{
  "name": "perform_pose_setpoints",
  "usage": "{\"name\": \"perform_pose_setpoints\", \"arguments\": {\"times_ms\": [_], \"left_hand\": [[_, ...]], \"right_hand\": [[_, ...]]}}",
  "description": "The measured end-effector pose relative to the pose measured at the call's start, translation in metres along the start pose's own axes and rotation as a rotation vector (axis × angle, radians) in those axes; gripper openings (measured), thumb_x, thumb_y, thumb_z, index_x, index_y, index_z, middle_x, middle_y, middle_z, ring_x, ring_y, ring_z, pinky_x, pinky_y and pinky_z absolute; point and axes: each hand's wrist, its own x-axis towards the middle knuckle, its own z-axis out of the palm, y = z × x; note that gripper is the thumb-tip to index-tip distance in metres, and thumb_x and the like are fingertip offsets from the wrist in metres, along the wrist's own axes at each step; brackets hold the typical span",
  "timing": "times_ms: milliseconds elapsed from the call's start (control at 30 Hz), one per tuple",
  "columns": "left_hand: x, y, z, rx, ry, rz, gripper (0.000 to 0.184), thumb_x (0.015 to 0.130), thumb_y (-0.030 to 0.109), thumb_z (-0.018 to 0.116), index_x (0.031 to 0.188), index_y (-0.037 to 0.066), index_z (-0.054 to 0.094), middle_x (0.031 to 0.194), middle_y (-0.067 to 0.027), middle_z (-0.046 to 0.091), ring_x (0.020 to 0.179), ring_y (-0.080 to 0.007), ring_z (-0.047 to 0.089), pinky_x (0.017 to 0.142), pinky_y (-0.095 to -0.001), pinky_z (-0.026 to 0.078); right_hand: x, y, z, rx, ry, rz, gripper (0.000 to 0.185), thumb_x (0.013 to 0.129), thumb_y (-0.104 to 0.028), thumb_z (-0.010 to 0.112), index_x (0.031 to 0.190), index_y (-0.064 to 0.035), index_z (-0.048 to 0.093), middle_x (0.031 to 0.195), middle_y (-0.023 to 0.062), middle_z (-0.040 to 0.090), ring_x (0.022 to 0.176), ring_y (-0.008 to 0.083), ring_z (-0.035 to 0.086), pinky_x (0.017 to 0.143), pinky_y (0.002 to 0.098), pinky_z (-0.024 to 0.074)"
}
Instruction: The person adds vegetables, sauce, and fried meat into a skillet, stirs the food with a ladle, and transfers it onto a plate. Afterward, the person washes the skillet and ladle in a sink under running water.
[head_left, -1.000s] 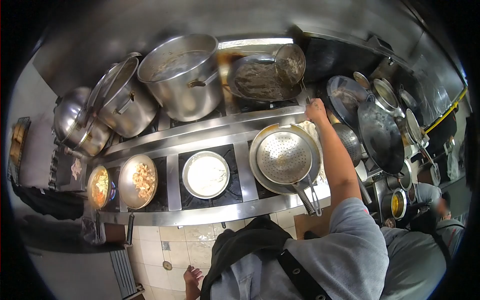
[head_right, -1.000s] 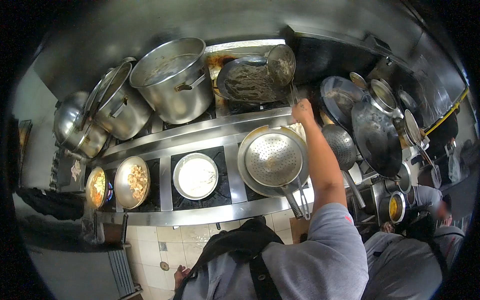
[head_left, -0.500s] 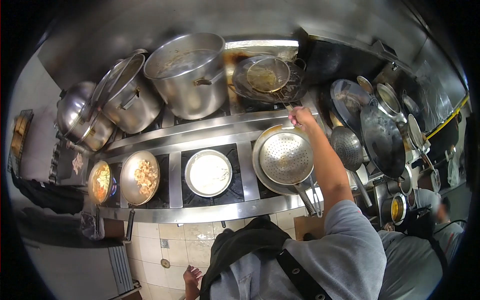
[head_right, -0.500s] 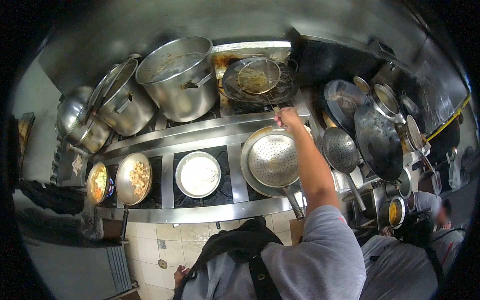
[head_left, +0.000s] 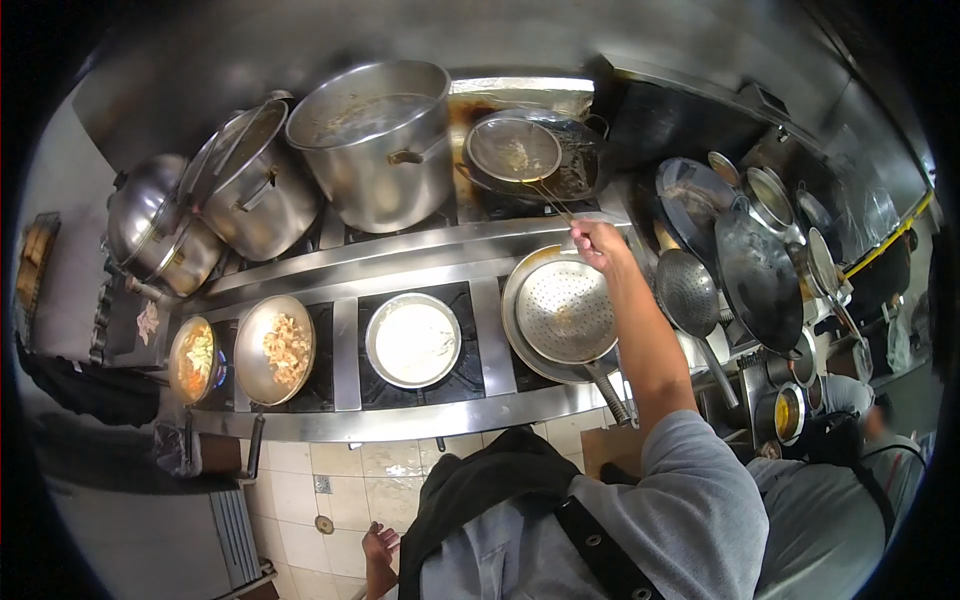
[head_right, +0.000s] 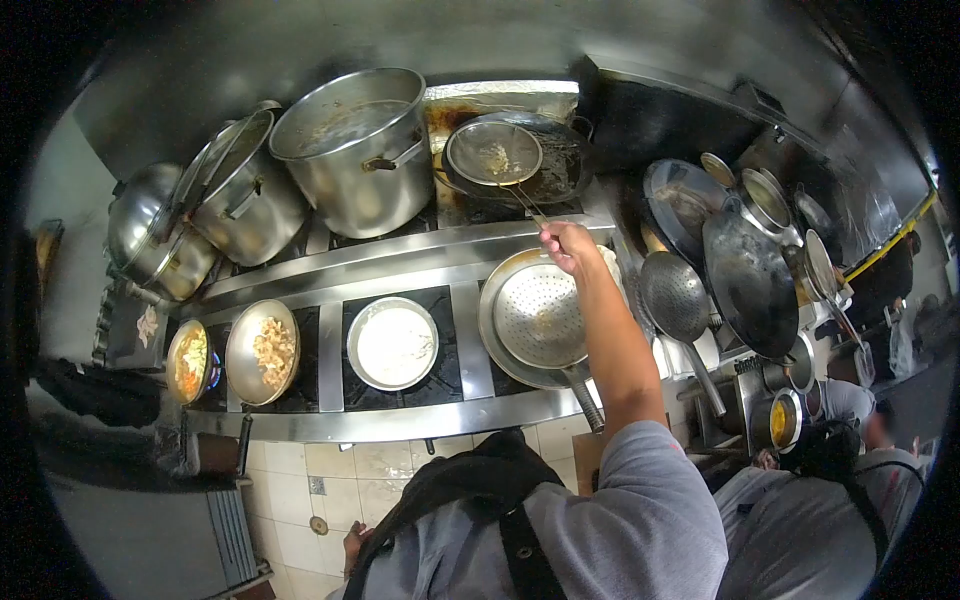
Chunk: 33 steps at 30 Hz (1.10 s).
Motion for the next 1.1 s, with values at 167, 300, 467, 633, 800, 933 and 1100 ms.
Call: {"name": "perform_pose_setpoints", "arguments": {"times_ms": [167, 300, 467, 633, 800, 933, 1100], "left_hand": [[0.02, 0.001, -0.001, -0.032, -0.045, -0.05, 0.063, 0.093, 0.05, 0.046, 0.137, 0.006, 0.039, 0.118, -0.0182, 0.055, 0.102, -0.0331, 0.056, 0.084, -0.0525, 0.044], [0.024, 0.001, 0.004, -0.013, -0.044, -0.053, 0.063, 0.093, 0.05, 0.045, 0.137, 0.006, 0.039, 0.12, -0.0189, 0.055, 0.102, -0.0332, 0.056, 0.084, -0.0523, 0.043], [0.023, -0.004, 0.002, 0.014, -0.019, -0.083, 0.061, 0.093, 0.05, 0.046, 0.136, 0.006, 0.04, 0.12, -0.0188, 0.055, 0.102, -0.0331, 0.056, 0.078, -0.0518, 0.044], [0.023, -0.007, -0.005, -0.013, 0.001, -0.105, 0.061, 0.093, 0.05, 0.046, 0.136, 0.006, 0.039, 0.119, -0.0187, 0.054, 0.101, -0.0338, 0.056, 0.076, -0.0512, 0.045], [0.027, -0.007, -0.008, -0.025, -0.002, -0.113, 0.063, 0.093, 0.05, 0.046, 0.137, 0.006, 0.038, 0.119, -0.0188, 0.053, 0.1, -0.0341, 0.055, 0.075, -0.0513, 0.046], [0.021, -0.003, -0.003, 0.0, -0.02, -0.083, 0.064, 0.093, 0.05, 0.046, 0.139, 0.006, 0.036, 0.12, -0.0195, 0.053, 0.099, -0.0342, 0.056, 0.076, -0.0514, 0.047], [0.016, 0.004, -0.005, 0.014, -0.019, -0.069, 0.065, 0.093, 0.049, 0.046, 0.139, 0.005, 0.036, 0.121, -0.0204, 0.053, 0.099, -0.0345, 0.057, 0.076, -0.0511, 0.047]], "right_hand": [[-0.019, -0.027, -0.009, 0.005, 0.03, -0.023, 0.006, 0.088, -0.002, 0.049, 0.089, -0.0008, 0.056, 0.065, 0.0028, 0.056, 0.043, 0.0059, 0.042, 0.035, 0.0205, 0.0281], [-0.042, -0.066, -0.014, -0.433, 0.292, -0.234, 0.013, 0.084, -0.005, 0.051, 0.072, -0.0019, 0.057, 0.057, 0.0046, 0.052, 0.039, 0.0105, 0.04, 0.033, 0.0258, 0.0263], [-0.02, -0.092, -0.054, -0.863, 0.491, -0.36, 0.014, 0.079, -0.004, 0.051, 0.074, 0.0026, 0.062, 0.057, 0.0125, 0.059, 0.041, 0.0182, 0.053, 0.038, 0.0342, 0.0372], [-0.018, -0.093, -0.064, -1.028, 0.381, -0.274, 0.017, 0.081, -0.003, 0.051, 0.069, 0.0058, 0.059, 0.056, 0.012, 0.058, 0.039, 0.0173, 0.051, 0.037, 0.0324, 0.0352], [-0.027, -0.074, -0.055, -0.825, 0.265, -0.202, 0.014, 0.08, -0.002, 0.052, 0.069, 0.0028, 0.058, 0.056, 0.0093, 0.056, 0.037, 0.0143, 0.046, 0.035, 0.0298, 0.031], [-0.019, -0.056, -0.053, -0.71, 0.188, -0.155, 0.012, 0.081, -0.002, 0.051, 0.071, 0.0016, 0.058, 0.058, 0.008, 0.056, 0.04, 0.0121, 0.046, 0.034, 0.0276, 0.028], [-0.008, -0.043, -0.042, -0.524, 0.102, -0.065, 0.003, 0.082, 0.002, 0.053, 0.082, 0.0016, 0.056, 0.063, 0.008, 0.057, 0.04, 0.011, 0.045, 0.032, 0.0257, 0.0291]]}}
